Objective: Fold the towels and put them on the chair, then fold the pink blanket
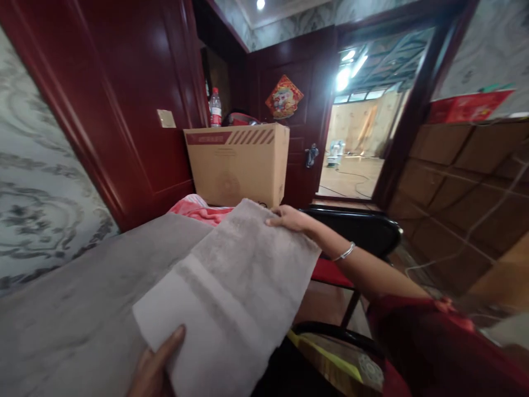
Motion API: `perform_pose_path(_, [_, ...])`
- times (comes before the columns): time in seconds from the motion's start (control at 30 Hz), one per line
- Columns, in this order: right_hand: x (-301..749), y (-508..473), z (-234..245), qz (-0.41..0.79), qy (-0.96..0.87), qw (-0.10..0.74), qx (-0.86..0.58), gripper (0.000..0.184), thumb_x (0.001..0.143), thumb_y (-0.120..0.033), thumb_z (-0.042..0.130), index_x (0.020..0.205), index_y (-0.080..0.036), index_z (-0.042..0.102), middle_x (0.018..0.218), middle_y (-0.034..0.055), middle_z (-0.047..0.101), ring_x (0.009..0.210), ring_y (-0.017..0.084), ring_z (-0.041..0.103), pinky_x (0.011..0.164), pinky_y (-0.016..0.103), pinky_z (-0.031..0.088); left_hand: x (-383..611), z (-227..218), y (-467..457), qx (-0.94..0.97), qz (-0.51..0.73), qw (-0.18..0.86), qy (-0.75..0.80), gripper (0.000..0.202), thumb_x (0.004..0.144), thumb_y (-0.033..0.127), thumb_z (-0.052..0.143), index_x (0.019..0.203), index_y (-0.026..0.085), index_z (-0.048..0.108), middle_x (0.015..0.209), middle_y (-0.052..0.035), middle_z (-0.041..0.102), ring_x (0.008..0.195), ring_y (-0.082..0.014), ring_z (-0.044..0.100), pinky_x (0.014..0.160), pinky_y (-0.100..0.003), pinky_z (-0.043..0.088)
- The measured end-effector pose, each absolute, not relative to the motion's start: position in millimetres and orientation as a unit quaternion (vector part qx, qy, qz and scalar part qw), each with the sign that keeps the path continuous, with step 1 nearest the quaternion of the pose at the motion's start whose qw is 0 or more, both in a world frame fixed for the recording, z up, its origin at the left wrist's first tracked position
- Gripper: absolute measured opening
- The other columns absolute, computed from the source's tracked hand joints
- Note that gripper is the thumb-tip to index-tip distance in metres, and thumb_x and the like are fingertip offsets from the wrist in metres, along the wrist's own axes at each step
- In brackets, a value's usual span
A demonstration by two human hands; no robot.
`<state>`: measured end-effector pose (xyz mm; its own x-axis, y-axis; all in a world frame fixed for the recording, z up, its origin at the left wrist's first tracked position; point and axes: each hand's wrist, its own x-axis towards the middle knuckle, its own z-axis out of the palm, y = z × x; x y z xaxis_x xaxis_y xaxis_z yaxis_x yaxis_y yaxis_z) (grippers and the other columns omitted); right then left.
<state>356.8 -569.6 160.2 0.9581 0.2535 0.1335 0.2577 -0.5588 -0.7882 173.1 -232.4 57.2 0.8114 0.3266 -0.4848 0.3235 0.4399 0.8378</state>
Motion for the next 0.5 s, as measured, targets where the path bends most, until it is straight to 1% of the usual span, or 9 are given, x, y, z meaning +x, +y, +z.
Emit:
perform_pose_path(0.07, [358.3,-614.8,189.7,-0.041,-0.136,0.392,-0.909,0.030,0.079,-0.039,0.075,0.095,-0.014,0.075,0.092,0.0067,0.073,0.085,0.025,0.067,0.074,0.032,0.053,195.4,64.3,-275.8,0.497,-0.019,0.835,0.236,0.067,0.071,0.024,0.079,0.135,0.018,0.061,0.110,-0.0100,0.078,0.105,-0.0347,0.073,0.095,-0.047,0.060])
perform_pose_path(0.17, [364.9,-678.7,233.6,-0.088,-0.115,0.301,-0.943,0.025,0.082,-0.035,0.073,0.097,-0.014,0.076,0.094,0.0068,0.073,0.087,0.024,0.066,0.077,0.032,0.052,221.0,67.0,-345.3,0.431,-0.057,0.888,0.153,0.058,0.073,0.019,0.078,0.130,0.015,0.063,0.115,-0.0118,0.076,0.108,-0.0312,0.072,0.098,-0.042,0.059])
perform_pose_path(0.23, [373.6,-717.5,258.6,-0.106,-0.092,0.244,-0.960,0.025,0.086,-0.033,0.072,0.100,-0.013,0.075,0.095,0.0073,0.073,0.088,0.023,0.066,0.080,0.032,0.051,233.0,66.4,-392.5,0.394,-0.092,0.908,0.114,0.055,0.075,0.016,0.077,0.129,0.016,0.064,0.116,-0.0114,0.076,0.108,-0.0292,0.072,0.099,-0.042,0.058])
perform_pose_path(0.3, [385.5,-753.5,277.0,-0.115,-0.069,0.189,-0.973,0.026,0.090,-0.031,0.069,0.102,-0.008,0.074,0.096,0.0083,0.073,0.089,0.020,0.066,0.083,0.030,0.049,241.7,64.8,-438.5,0.364,-0.124,0.919,0.091,0.056,0.075,0.013,0.078,0.129,0.018,0.063,0.115,-0.0105,0.076,0.108,-0.0281,0.072,0.098,-0.041,0.058])
perform_pose_path(0.4, [406.0,-800.7,289.4,-0.114,-0.058,0.136,-0.982,0.032,0.092,-0.032,0.067,0.103,-0.002,0.072,0.097,0.0094,0.073,0.089,0.018,0.064,0.085,0.029,0.047,250.7,59.8,-500.8,0.335,-0.176,0.923,0.074,0.061,0.072,0.013,0.082,0.130,0.021,0.062,0.114,-0.0097,0.077,0.108,-0.0283,0.072,0.096,-0.042,0.059])
perform_pose_path(0.5, [426.9,-835.0,281.9,-0.117,-0.048,0.138,-0.982,0.032,0.092,-0.028,0.065,0.105,0.001,0.072,0.098,0.0108,0.073,0.092,0.019,0.065,0.086,0.026,0.046,256.8,50.4,-550.4,0.311,-0.211,0.924,0.073,0.063,0.072,0.016,0.083,0.130,0.022,0.061,0.118,-0.0107,0.076,0.113,-0.0293,0.071,0.098,-0.044,0.057])
